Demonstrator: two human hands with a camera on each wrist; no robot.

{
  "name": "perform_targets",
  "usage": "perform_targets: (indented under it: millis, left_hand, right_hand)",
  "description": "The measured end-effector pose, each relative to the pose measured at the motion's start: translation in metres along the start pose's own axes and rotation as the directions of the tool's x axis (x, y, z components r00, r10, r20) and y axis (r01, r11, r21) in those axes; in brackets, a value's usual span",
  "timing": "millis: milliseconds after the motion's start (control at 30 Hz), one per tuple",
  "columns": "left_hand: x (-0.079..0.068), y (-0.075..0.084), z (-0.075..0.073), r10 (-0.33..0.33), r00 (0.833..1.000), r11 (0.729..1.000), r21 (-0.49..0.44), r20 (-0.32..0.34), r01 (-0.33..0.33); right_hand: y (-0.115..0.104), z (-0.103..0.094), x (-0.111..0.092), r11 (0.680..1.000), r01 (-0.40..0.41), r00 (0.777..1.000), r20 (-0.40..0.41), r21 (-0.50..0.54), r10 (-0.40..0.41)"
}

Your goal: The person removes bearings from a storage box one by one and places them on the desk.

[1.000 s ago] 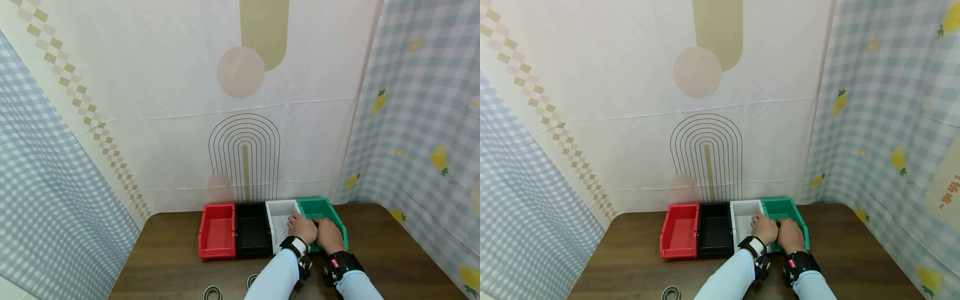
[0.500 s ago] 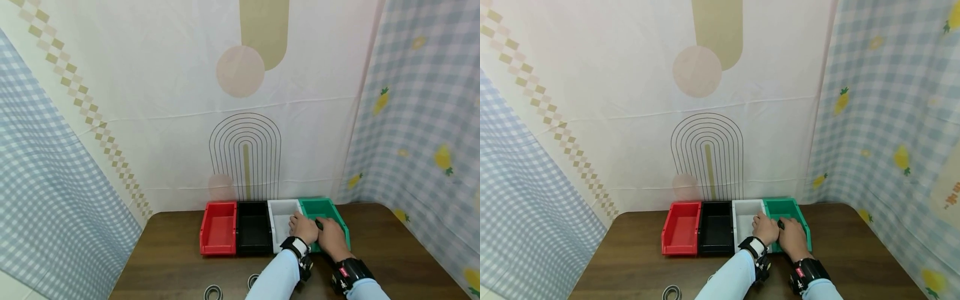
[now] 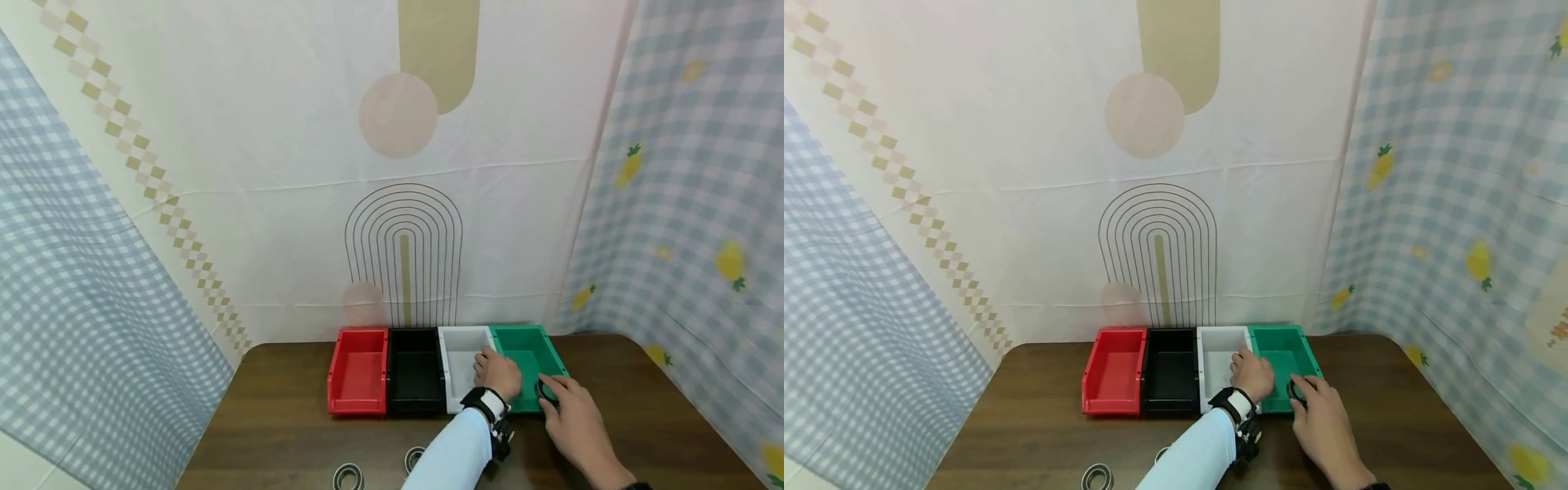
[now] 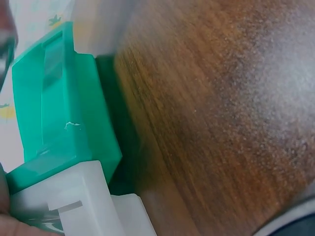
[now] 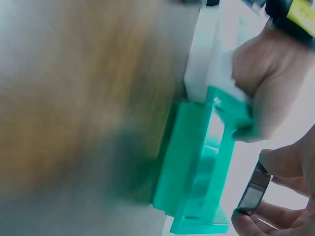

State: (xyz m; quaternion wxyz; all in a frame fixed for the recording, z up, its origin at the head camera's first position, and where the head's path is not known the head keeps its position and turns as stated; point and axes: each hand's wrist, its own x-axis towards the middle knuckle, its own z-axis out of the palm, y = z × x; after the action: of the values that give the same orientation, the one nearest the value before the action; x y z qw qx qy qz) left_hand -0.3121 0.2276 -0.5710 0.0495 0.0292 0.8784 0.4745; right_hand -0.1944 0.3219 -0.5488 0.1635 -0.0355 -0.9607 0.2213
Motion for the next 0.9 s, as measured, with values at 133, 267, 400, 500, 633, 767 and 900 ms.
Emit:
perform_targets:
  millis: [133,267,400,500,633,767,900]
  left_hand:
    - [0.000,-0.001,0.000,-0.002,1.000,1.000,-0.002,-0.005,0.002]
    - [0.000,-0.003,0.001,-0.005,1.000,1.000,-0.010,-0.023,0.004]
    - [0.002,-0.004,0.005,-0.007,0.998,1.000,-0.014,-0.059,0.006]
    - [0.005,-0.004,0.010,-0.009,0.997,1.000,-0.010,-0.082,0.008]
    - [0.004,-0.003,0.010,-0.015,0.995,1.000,-0.021,-0.100,0.013]
    - [0.000,0.001,0.005,-0.022,0.996,0.999,-0.034,-0.089,0.019]
    - [-0.002,0.003,0.002,-0.021,0.997,0.999,-0.030,-0.076,0.019]
  right_hand:
    - [-0.005,-0.006,-0.017,0.999,-0.037,0.996,0.085,-0.011,0.038]
    - [-0.011,-0.007,-0.027,0.998,-0.059,0.985,0.159,-0.023,0.062]
    - [-0.016,-0.008,-0.034,0.996,-0.082,0.974,0.210,-0.031,0.087]
    - [-0.019,-0.008,-0.039,0.995,-0.094,0.971,0.216,-0.037,0.100]
    - [-0.019,-0.009,-0.043,0.994,-0.102,0.970,0.216,-0.037,0.108]
    - [-0.016,-0.008,-0.045,0.992,-0.116,0.965,0.231,-0.045,0.124]
    - [-0.012,-0.007,-0.046,0.990,-0.133,0.957,0.255,-0.048,0.141]
